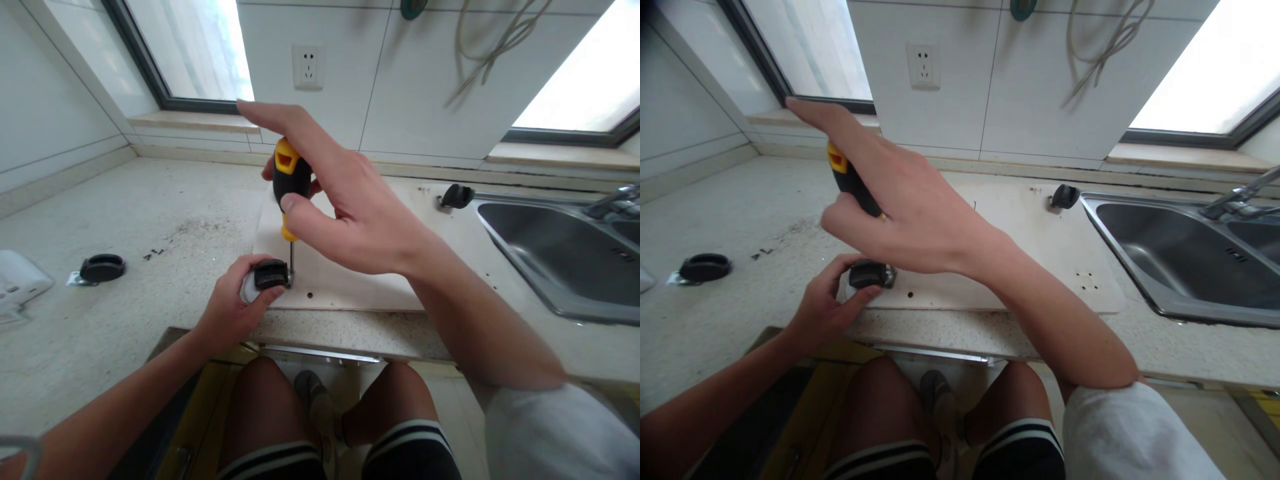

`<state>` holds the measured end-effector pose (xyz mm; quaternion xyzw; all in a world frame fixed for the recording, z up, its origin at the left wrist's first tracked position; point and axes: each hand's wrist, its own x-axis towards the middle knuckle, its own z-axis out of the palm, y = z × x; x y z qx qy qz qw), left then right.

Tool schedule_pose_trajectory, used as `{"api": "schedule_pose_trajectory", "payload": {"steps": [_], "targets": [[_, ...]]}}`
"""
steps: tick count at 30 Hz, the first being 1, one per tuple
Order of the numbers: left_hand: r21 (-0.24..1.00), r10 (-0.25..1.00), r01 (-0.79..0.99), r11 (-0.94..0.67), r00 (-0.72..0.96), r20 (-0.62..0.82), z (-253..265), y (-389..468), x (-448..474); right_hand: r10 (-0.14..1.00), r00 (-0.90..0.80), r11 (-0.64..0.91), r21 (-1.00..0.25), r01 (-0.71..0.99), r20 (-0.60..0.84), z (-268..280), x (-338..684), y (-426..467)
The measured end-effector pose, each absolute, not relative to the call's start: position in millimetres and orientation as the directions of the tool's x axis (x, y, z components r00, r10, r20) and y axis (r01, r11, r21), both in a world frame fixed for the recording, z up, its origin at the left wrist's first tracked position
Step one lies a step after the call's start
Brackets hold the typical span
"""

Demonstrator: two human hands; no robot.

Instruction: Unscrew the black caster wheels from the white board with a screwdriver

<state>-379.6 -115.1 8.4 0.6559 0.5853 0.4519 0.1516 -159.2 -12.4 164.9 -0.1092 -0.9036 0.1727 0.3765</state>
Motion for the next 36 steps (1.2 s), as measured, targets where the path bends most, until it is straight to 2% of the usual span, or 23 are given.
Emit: {"api": "schedule_pose_trajectory", "payload": {"steps": [3, 5, 8, 12, 23, 30, 33, 36], "targets": [[0.726, 0.908, 0.634, -0.265, -0.09, 0.41, 6, -115, -380, 0.334, -0.666, 0.934, -0.331, 0.138, 0.667, 161, -159, -10], [0.727, 0.909, 0.635, -0.261, -0.092, 0.407, 5, -114, -380, 0.341, -0.589, 0.94, -0.287, 0.187, 0.733, 159, -159, -10], [0.734, 0.911, 0.628, -0.259, -0.093, 0.401, 4, -114, -381, 0.325, -0.518, 0.945, -0.259, 0.197, 0.791, 158, -159, -11], [0.736, 0.915, 0.628, -0.253, -0.091, 0.392, 3, -114, -381, 0.291, -0.555, 0.956, -0.256, 0.142, 0.779, 158, -161, -15], [0.729, 0.913, 0.631, -0.263, -0.082, 0.401, 3, -114, -381, 0.274, -0.579, 0.961, -0.24, 0.137, 0.768, 141, -173, -11], [0.723, 0.904, 0.631, -0.281, -0.078, 0.419, 1, -114, -382, 0.26, -0.697, 0.966, -0.189, 0.179, 0.668, 164, -162, -25], [0.72, 0.901, 0.631, -0.288, -0.076, 0.426, -1, -114, -383, 0.266, -0.76, 0.955, -0.267, 0.125, 0.594, 174, -157, -31], [0.723, 0.899, 0.619, -0.305, -0.063, 0.433, -2, -113, -385, 0.313, -0.797, 0.928, -0.344, 0.141, 0.517, 181, -155, -34]]}}
